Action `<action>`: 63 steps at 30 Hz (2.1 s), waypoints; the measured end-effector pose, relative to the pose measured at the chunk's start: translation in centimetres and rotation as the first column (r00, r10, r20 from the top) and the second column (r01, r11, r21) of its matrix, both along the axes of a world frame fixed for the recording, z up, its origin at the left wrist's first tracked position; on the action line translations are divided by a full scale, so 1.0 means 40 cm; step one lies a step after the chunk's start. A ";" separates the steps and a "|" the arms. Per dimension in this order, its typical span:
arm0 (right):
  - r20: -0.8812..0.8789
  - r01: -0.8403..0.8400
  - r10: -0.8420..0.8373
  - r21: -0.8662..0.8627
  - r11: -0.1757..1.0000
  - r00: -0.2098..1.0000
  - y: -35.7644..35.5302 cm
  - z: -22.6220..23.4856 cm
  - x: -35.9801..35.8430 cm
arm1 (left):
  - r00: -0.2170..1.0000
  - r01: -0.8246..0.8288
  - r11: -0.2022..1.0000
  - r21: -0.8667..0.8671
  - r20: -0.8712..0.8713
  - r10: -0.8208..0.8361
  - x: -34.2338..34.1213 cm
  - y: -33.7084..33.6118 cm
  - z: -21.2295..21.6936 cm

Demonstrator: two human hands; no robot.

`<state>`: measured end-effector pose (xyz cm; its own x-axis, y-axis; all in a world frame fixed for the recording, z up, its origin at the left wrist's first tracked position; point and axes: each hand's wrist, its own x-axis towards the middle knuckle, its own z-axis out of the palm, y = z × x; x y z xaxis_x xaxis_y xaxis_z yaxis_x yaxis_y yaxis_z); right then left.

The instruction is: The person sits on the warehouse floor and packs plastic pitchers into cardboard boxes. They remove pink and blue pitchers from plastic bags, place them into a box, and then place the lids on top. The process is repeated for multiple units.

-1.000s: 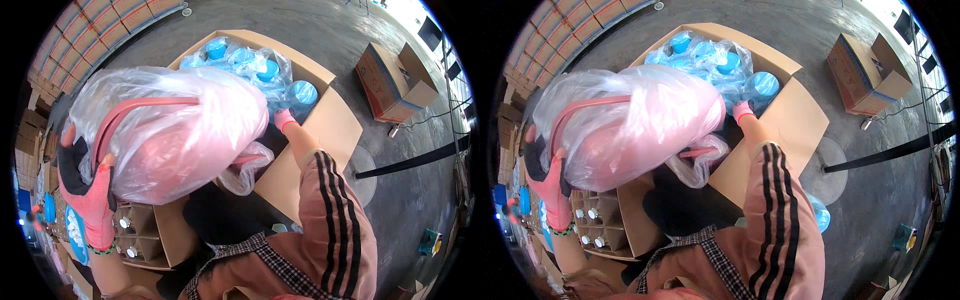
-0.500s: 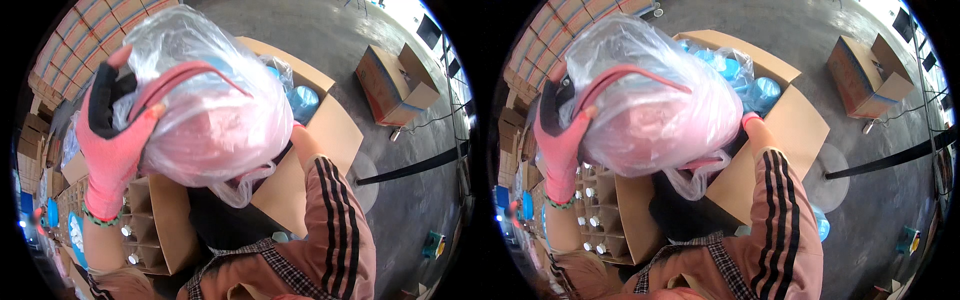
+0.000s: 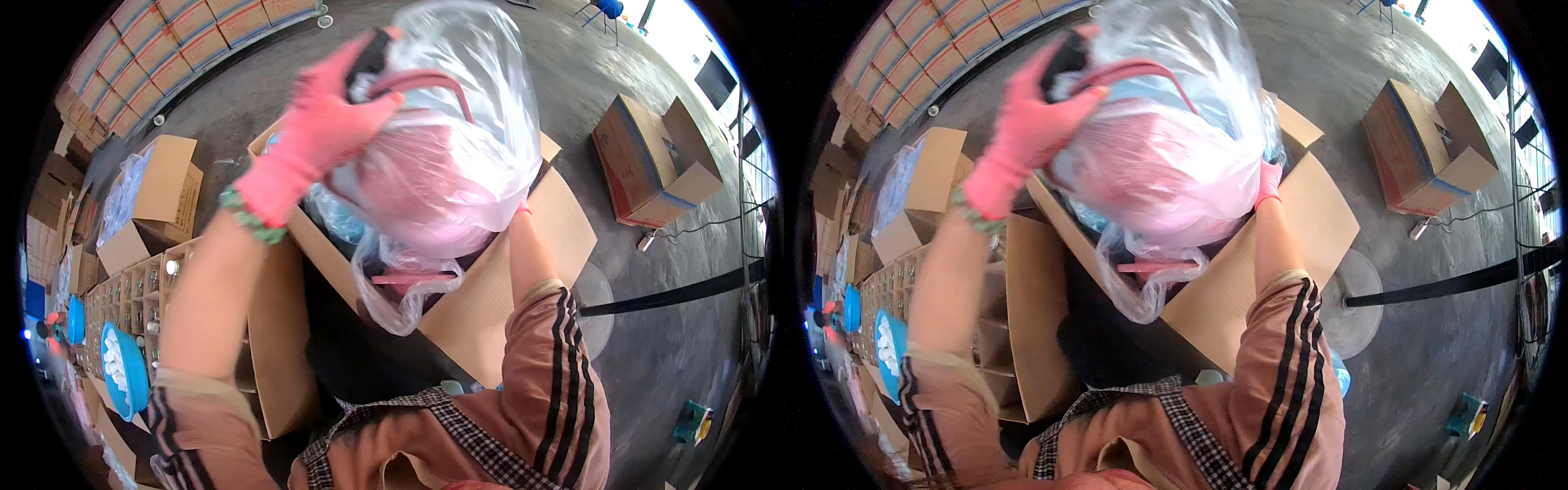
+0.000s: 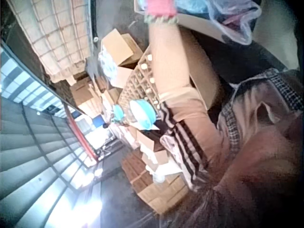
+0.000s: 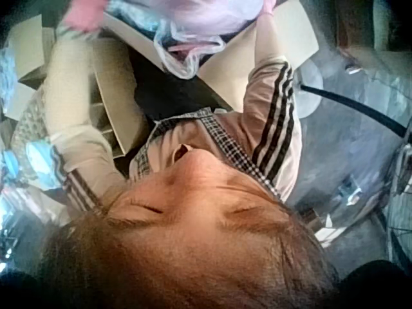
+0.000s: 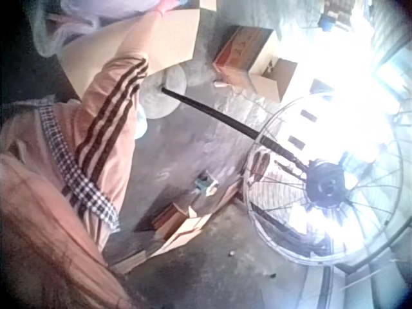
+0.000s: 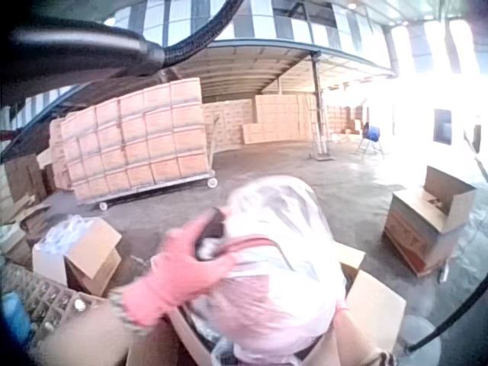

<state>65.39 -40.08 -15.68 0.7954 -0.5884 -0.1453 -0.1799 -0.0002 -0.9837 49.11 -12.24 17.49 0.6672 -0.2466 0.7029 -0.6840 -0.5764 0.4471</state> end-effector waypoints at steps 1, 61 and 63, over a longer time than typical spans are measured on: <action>0.013 0.009 -0.010 0.019 1.000 1.000 0.001 0.010 -0.005 | 0.998 0.031 0.999 -0.023 -0.056 -0.032 0.021 -0.012 -0.031; 0.237 -0.425 0.576 -0.472 0.772 0.783 0.165 0.775 -0.324 | 0.504 -0.345 0.925 -0.162 -0.863 0.037 -0.018 0.060 -0.713; 0.158 -0.569 0.701 -0.476 0.671 0.695 0.119 0.790 -0.249 | 0.568 -0.590 0.764 -0.262 -0.807 0.162 -0.001 0.061 -0.730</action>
<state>55.43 -35.31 15.92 0.9515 0.1283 0.2797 0.3075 -0.3631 -0.8795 49.05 -9.78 -11.72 0.9277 0.3592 -0.1014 0.2079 -0.2715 0.9397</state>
